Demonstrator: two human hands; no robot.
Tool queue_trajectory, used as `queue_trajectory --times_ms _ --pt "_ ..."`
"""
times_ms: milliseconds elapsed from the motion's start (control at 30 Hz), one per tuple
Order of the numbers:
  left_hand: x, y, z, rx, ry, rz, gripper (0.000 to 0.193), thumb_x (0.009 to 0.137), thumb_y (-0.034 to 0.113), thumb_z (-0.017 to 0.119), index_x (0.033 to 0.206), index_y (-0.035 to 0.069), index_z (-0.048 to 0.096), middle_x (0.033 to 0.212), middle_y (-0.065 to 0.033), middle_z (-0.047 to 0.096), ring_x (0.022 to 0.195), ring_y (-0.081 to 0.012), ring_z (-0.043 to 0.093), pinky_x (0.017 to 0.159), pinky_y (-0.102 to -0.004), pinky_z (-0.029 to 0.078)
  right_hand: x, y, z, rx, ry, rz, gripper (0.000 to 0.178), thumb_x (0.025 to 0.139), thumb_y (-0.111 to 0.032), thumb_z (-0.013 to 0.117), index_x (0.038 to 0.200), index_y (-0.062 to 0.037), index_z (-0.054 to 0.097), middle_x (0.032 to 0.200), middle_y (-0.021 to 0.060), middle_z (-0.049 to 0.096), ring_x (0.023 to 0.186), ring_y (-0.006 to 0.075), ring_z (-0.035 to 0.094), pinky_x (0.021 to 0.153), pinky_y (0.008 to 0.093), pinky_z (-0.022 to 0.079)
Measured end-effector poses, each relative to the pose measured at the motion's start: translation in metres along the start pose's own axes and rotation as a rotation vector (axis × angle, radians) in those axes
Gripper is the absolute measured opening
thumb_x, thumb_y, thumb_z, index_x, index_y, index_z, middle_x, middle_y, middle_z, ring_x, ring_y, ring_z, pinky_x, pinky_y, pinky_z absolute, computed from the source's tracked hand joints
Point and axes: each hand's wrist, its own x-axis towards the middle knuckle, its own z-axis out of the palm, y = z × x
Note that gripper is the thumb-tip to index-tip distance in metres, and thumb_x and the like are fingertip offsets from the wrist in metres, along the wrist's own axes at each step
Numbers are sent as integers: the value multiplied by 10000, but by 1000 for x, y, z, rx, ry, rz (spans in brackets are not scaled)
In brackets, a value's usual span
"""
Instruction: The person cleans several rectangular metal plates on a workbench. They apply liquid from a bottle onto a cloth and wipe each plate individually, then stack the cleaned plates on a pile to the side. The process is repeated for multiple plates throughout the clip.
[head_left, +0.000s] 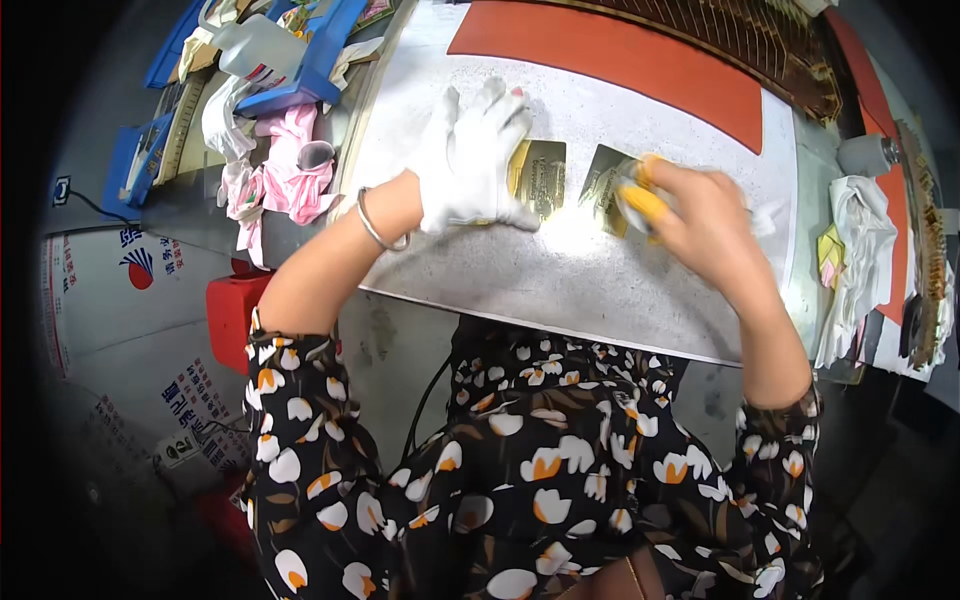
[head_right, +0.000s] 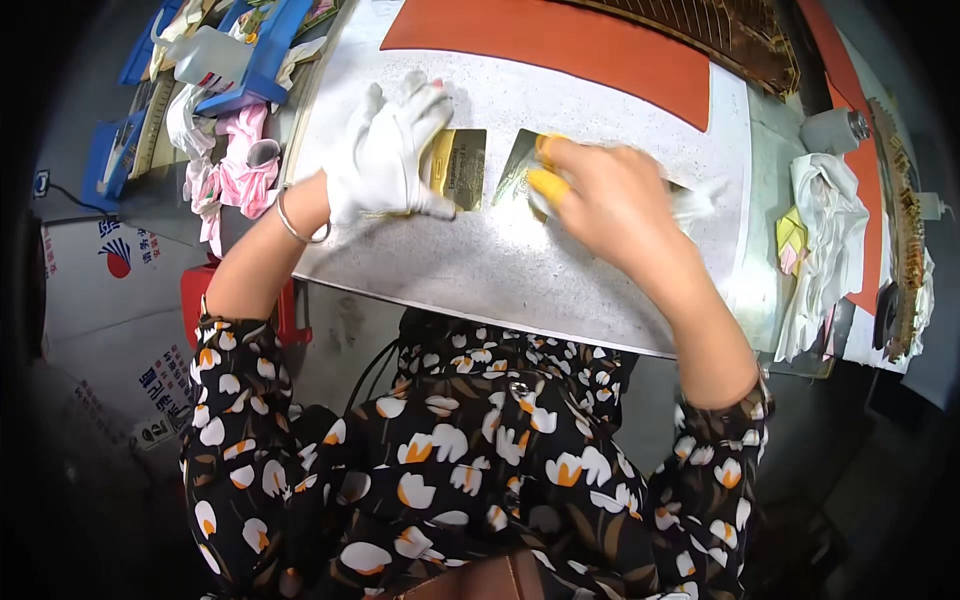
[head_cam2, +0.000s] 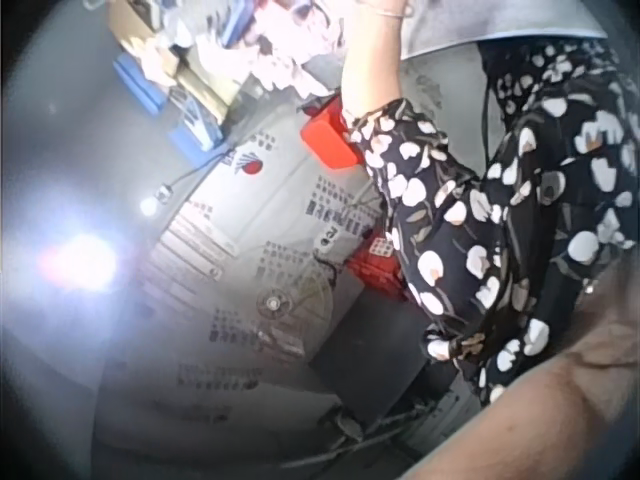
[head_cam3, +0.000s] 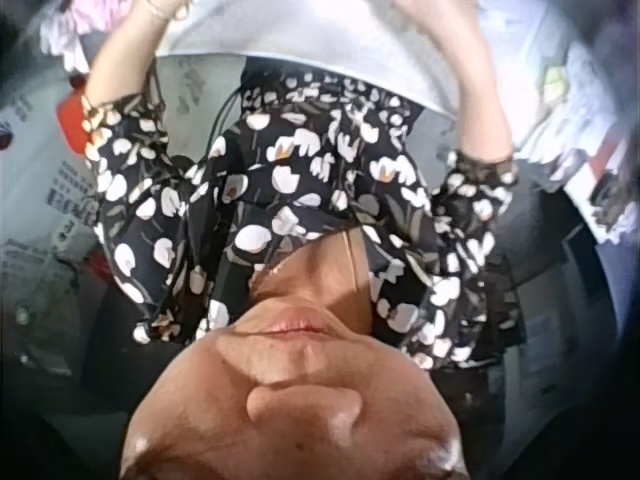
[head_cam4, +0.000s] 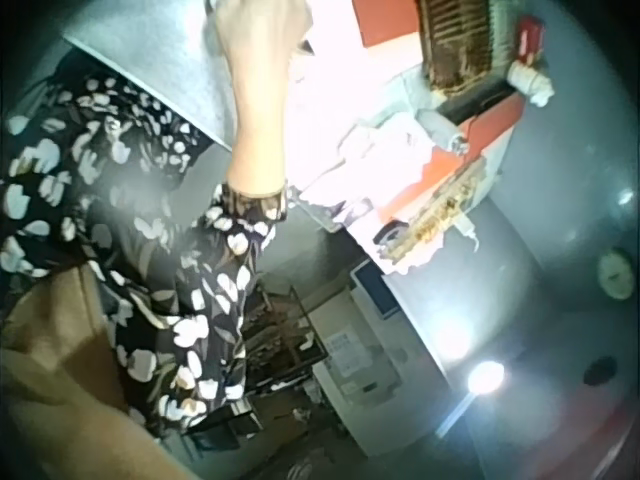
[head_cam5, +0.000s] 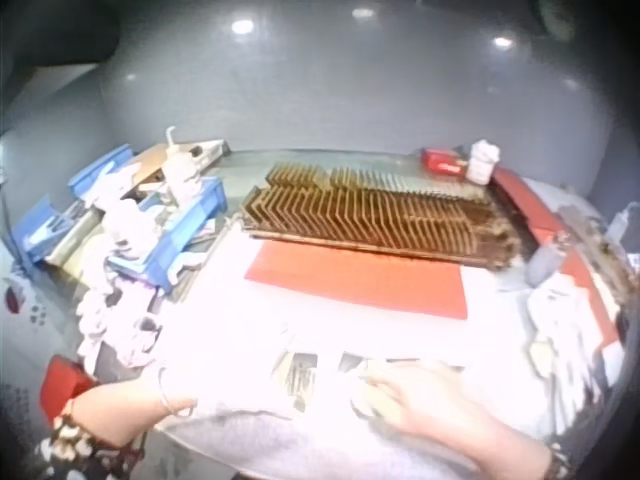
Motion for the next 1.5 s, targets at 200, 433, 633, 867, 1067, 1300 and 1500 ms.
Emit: queue_trajectory --times_ms 200,433,633,867,1067,1300,1500 --pt "-10 4 22 -128 234 -9 965 529 645 651 1262 56 436 1330 -119 371 1307 -327 244 987 -590 222 74 -11 55 -216 -95 -40 139 775 -160 535 858 -107 633 663 140 626 661 326 610 628 425 471" --pt "-13 2 22 -185 163 -33 899 590 599 660 1258 49 416 1345 -140 341 1298 -340 229 1008 -602 175 76 -17 59 -261 -135 -59 173 728 -98 521 846 -121 646 669 150 631 639 312 621 616 423 479" --pt "-14 2 20 -126 187 -45 912 559 606 670 1251 58 441 1315 -124 385 1297 -314 258 997 -579 220 85 -20 49 -244 -220 -64 133 760 -149 536 821 -91 639 687 158 631 665 325 618 635 428 478" --pt "-11 -15 12 -309 136 21 799 682 588 592 1276 83 419 1266 -152 438 1235 -300 360 1007 -513 261 17 -21 4 104 -39 38 170 797 -212 586 804 -42 602 636 135 604 610 279 606 575 380 462" --pt "22 -16 -16 -746 -34 240 677 864 574 339 1300 56 345 1244 -225 418 1150 -335 431 997 -411 325 -107 24 -43 736 47 348 104 762 -94 636 799 -9 590 724 -11 544 611 49 478 520 203 376" --pt "56 27 -41 -974 -287 180 735 891 586 273 1391 49 226 1447 -155 209 1333 -268 223 1096 -314 176 -193 60 10 864 389 484 176 816 -176 626 855 -8 587 655 -36 493 565 30 420 503 184 323" --pt "55 34 -59 -977 -334 113 727 883 592 299 1374 56 279 1420 -149 282 1304 -285 287 1073 -332 245 -199 83 33 778 634 382 148 855 -127 574 923 5 568 672 -18 503 539 40 447 466 190 348"
